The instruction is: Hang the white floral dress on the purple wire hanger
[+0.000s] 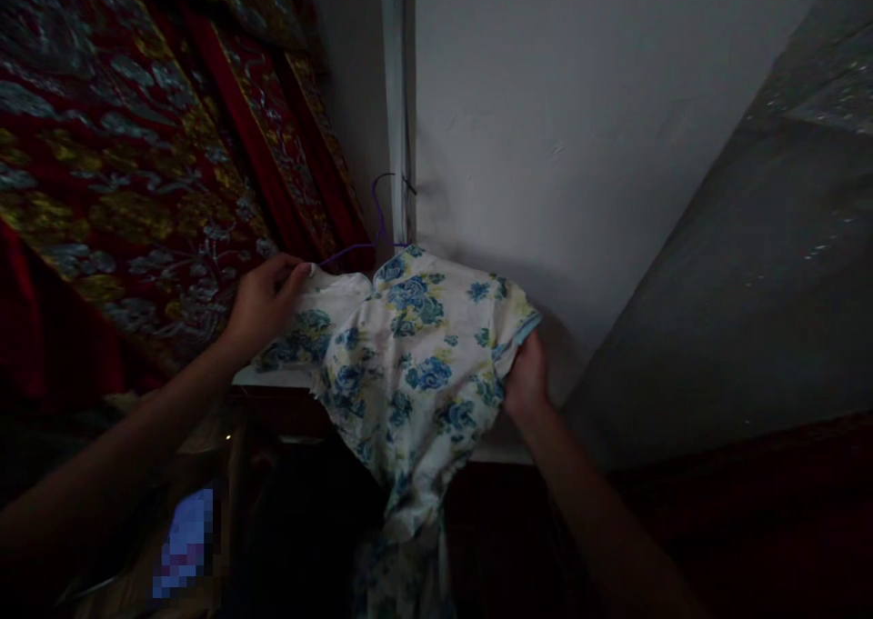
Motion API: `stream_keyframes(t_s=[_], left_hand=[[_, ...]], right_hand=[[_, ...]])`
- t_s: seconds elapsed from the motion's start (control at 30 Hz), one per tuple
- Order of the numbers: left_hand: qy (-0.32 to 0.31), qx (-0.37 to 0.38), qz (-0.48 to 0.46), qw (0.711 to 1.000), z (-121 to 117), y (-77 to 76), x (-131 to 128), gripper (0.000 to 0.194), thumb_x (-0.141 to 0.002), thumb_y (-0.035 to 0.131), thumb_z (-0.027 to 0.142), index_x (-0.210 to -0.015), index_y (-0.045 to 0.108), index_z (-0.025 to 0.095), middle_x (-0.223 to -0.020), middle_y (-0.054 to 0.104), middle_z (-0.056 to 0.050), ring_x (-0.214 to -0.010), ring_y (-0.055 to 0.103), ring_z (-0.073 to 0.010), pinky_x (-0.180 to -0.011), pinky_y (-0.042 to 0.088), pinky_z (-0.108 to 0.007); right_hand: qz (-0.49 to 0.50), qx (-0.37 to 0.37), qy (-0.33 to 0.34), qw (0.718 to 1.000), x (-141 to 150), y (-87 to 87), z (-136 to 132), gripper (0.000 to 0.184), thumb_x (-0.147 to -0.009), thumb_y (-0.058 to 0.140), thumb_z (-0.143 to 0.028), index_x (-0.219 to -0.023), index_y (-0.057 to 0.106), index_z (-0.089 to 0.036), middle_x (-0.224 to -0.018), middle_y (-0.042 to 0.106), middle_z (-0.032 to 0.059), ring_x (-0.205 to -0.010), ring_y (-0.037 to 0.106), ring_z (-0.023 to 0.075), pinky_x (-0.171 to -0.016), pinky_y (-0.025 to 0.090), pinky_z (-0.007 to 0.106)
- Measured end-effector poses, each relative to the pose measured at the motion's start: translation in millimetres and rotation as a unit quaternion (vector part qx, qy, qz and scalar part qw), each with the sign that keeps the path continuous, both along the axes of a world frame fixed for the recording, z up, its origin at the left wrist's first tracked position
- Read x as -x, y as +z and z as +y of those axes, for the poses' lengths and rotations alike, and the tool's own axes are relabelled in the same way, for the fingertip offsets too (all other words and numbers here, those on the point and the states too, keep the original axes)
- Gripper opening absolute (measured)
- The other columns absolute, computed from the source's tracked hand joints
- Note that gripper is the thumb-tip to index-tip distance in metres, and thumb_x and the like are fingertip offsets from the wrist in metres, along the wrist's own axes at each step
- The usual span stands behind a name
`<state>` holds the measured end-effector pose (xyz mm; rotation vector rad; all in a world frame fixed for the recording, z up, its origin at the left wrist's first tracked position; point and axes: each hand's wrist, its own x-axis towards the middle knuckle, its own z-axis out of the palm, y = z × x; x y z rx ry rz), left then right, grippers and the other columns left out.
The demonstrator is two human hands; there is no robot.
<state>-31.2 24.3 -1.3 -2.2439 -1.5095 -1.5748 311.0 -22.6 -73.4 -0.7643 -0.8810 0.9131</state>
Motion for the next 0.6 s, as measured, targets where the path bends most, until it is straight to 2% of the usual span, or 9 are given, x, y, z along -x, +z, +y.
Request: stream_keyframes(t_s=[0.07,0.17,0.27,0.33,0.4,0.47,0.5,0.53,0.6], left_hand=[[0.007,-0.01,-0.013,1.0,1.1,1.6,-1.5,0.025,-0.096,0.054,0.037,-0.091,0.069,0.017,-0.083,0.072,-0.004,-0.076,0.064,-0.0186,-0.069,0.043,-0.026],[0.018,-0.01,-0.031,0.999,2.1,4.5,-5.9,0.034,-0.098,0.049,0.042,-0.087,0.068,0.017,-0.076,0.067,-0.003,-0.071,0.06,-0.0181,-0.064,0.039,-0.027],[0.03,0.012,-0.028,0.999,1.0,5.9,-7.5,0.036,-0.095,0.053,0.05,-0.091,0.068,0.017,-0.078,0.067,-0.003,-0.072,0.059,-0.0188,-0.065,0.04,-0.028],[0.029,0.023,-0.03,0.999,0.1,5.1,-6.0,0.029,-0.09,0.06,0.046,-0.092,0.067,0.018,-0.08,0.067,-0.003,-0.074,0.06,-0.0191,-0.068,0.041,-0.028],[-0.004,0.027,-0.063,0.998,-1.4,3.3,-3.8,0.022,-0.089,0.061,0.04,-0.09,0.065,0.018,-0.08,0.065,-0.002,-0.074,0.06,-0.0187,-0.068,0.043,-0.028],[-0.055,0.029,-0.112,0.992,-5.5,1.6,-4.5,0.022,-0.091,0.057,0.04,-0.09,0.063,0.019,-0.079,0.064,-0.002,-0.074,0.059,-0.0181,-0.067,0.044,-0.027],[-0.08,0.033,-0.132,0.987,-9.4,1.0,-7.0,0.023,-0.092,0.055,0.041,-0.091,0.063,0.019,-0.079,0.064,-0.002,-0.074,0.059,-0.018,-0.067,0.045,-0.027],[-0.103,0.038,-0.147,0.983,-14.7,0.8,-11.6,0.025,-0.094,0.054,0.042,-0.092,0.064,0.019,-0.079,0.064,-0.002,-0.074,0.06,-0.0178,-0.068,0.046,-0.027],[-0.158,0.061,-0.178,0.969,-29.1,1.9,-26.9,0.027,-0.096,0.053,0.043,-0.092,0.066,0.019,-0.08,0.065,-0.003,-0.078,0.061,-0.0173,-0.072,0.047,-0.026]], right_hand=[[0.042,0.006,0.046,0.998,-8.4,14.4,-2.9,0.043,-0.091,0.049,-0.059,-0.095,0.074,-0.025,-0.101,0.078,0.0063,-0.114,0.07,0.0294,-0.095,0.058,0.047],[0.06,-0.019,0.102,0.993,-11.0,49.9,-9.5,0.028,-0.085,0.061,-0.045,-0.099,0.074,-0.024,-0.101,0.078,0.005,-0.111,0.071,0.0284,-0.096,0.058,0.047],[0.014,-0.062,0.15,0.987,4.8,81.8,-21.9,0.03,-0.085,0.064,-0.047,-0.101,0.074,-0.024,-0.098,0.078,0.0047,-0.105,0.073,0.0283,-0.092,0.059,0.047],[-0.041,-0.083,0.198,0.976,17.5,92.5,-36.6,0.035,-0.082,0.07,-0.055,-0.098,0.076,-0.025,-0.09,0.078,0.004,-0.095,0.074,0.0276,-0.085,0.06,0.045],[-0.135,-0.105,0.301,0.938,26.0,93.2,-54.9,0.042,-0.073,0.077,-0.061,-0.093,0.079,-0.024,-0.088,0.078,0.0042,-0.089,0.075,0.0276,-0.079,0.061,0.043],[-0.269,-0.128,0.448,0.843,31.3,84.3,-71.4,0.043,-0.075,0.077,-0.061,-0.095,0.081,-0.023,-0.094,0.079,0.0064,-0.092,0.075,0.0286,-0.082,0.061,0.044],[-0.33,-0.137,0.483,0.8,34.1,76.6,-77.2,0.041,-0.081,0.073,-0.058,-0.099,0.081,-0.022,-0.099,0.079,0.0074,-0.096,0.075,0.0284,-0.086,0.06,0.045],[-0.383,-0.146,0.475,0.779,37.9,66.8,-80.7,0.037,-0.087,0.069,-0.052,-0.106,0.08,-0.022,-0.106,0.079,0.0081,-0.102,0.074,0.0277,-0.092,0.058,0.046],[-0.462,-0.163,0.329,0.807,48.7,42.9,-80.0,0.04,-0.091,0.066,-0.037,-0.129,0.07,-0.024,-0.128,0.072,0.0101,-0.12,0.067,0.0263,-0.105,0.052,0.048]])
